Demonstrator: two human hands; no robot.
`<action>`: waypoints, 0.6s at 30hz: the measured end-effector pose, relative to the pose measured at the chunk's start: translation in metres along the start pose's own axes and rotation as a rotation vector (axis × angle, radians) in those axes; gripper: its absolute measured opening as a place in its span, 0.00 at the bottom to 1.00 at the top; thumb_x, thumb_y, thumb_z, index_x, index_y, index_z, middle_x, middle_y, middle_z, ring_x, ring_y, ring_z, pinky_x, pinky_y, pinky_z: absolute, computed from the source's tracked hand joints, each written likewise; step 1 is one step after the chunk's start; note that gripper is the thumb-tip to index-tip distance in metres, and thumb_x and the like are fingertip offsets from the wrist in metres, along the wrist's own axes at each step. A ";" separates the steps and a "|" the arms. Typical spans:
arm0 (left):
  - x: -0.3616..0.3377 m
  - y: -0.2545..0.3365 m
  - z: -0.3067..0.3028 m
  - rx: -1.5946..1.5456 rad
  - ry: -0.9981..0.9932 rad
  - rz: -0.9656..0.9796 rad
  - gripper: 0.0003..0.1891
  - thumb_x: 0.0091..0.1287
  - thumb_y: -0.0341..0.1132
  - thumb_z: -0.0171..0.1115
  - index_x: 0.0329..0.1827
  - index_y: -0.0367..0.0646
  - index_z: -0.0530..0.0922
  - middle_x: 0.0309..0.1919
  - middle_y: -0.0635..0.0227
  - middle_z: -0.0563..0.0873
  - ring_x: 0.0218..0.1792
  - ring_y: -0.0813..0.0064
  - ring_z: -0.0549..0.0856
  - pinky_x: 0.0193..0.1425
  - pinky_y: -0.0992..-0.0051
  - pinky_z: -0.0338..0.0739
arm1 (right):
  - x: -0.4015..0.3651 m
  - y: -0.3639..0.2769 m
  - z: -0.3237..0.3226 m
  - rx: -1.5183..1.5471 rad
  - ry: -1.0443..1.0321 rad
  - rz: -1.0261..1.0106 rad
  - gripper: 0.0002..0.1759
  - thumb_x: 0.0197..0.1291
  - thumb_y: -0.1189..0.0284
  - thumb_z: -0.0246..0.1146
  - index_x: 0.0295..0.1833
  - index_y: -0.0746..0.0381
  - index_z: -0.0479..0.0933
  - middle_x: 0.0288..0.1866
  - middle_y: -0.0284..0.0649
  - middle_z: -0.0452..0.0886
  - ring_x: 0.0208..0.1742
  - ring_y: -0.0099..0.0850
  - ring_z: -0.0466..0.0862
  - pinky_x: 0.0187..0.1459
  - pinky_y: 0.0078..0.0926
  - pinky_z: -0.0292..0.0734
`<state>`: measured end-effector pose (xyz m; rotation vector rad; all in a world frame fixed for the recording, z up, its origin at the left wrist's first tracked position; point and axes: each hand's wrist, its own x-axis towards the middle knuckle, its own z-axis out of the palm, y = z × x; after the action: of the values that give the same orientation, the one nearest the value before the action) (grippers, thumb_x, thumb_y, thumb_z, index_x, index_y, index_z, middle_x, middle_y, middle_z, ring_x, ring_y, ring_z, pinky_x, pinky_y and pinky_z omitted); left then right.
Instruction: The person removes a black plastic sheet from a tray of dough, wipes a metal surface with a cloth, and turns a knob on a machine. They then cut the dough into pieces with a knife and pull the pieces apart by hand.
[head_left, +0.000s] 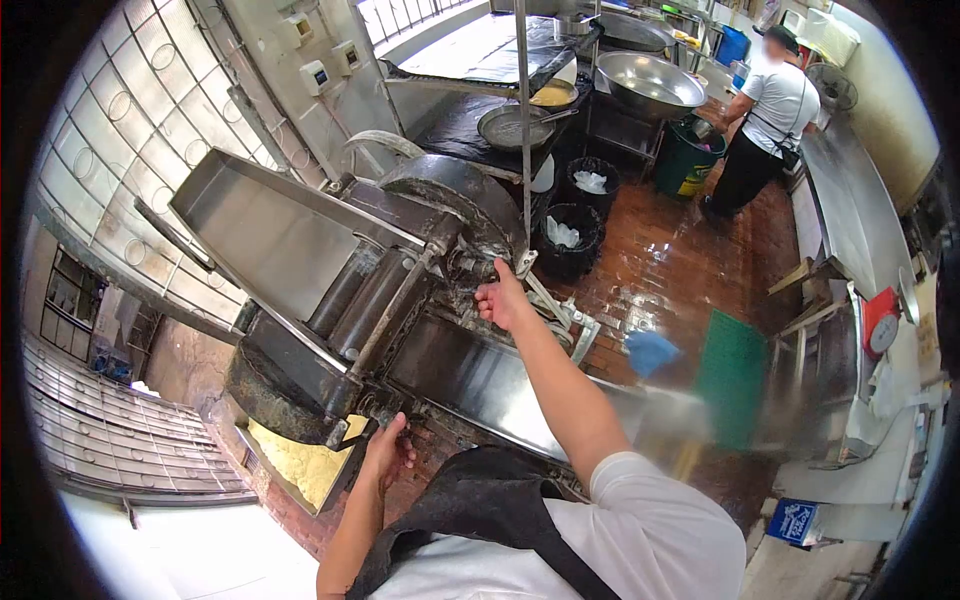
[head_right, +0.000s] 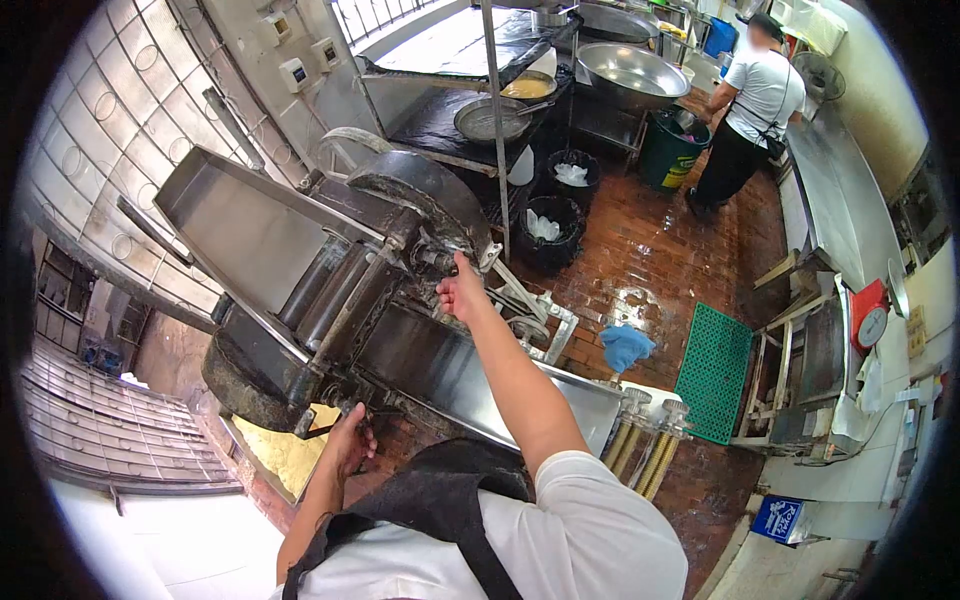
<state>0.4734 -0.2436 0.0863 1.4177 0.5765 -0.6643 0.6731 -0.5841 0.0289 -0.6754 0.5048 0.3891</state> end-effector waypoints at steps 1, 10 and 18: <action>-0.004 0.003 0.002 -0.020 0.002 -0.014 0.22 0.69 0.56 0.65 0.47 0.47 0.73 0.22 0.68 0.77 0.21 0.68 0.80 0.22 0.69 0.70 | 0.000 0.000 0.001 0.000 -0.001 0.001 0.41 0.62 0.30 0.54 0.30 0.63 0.69 0.25 0.38 0.73 0.19 0.29 0.68 0.19 0.28 0.61; 0.004 -0.004 -0.004 0.011 0.009 0.001 0.22 0.70 0.58 0.63 0.47 0.48 0.73 0.22 0.69 0.77 0.21 0.66 0.80 0.21 0.67 0.71 | -0.001 0.001 0.000 -0.007 0.020 -0.026 0.41 0.62 0.30 0.54 0.34 0.64 0.68 0.25 0.39 0.73 0.19 0.29 0.68 0.19 0.27 0.60; -0.001 -0.001 0.001 -0.011 0.010 -0.007 0.24 0.68 0.56 0.66 0.50 0.46 0.72 0.23 0.68 0.77 0.21 0.70 0.80 0.22 0.71 0.72 | 0.000 0.002 -0.002 -0.033 0.010 -0.019 0.41 0.62 0.29 0.53 0.32 0.62 0.70 0.24 0.37 0.73 0.19 0.28 0.68 0.19 0.27 0.62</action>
<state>0.4720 -0.2440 0.0863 1.4096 0.5921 -0.6586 0.6716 -0.5841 0.0271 -0.7142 0.5018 0.3771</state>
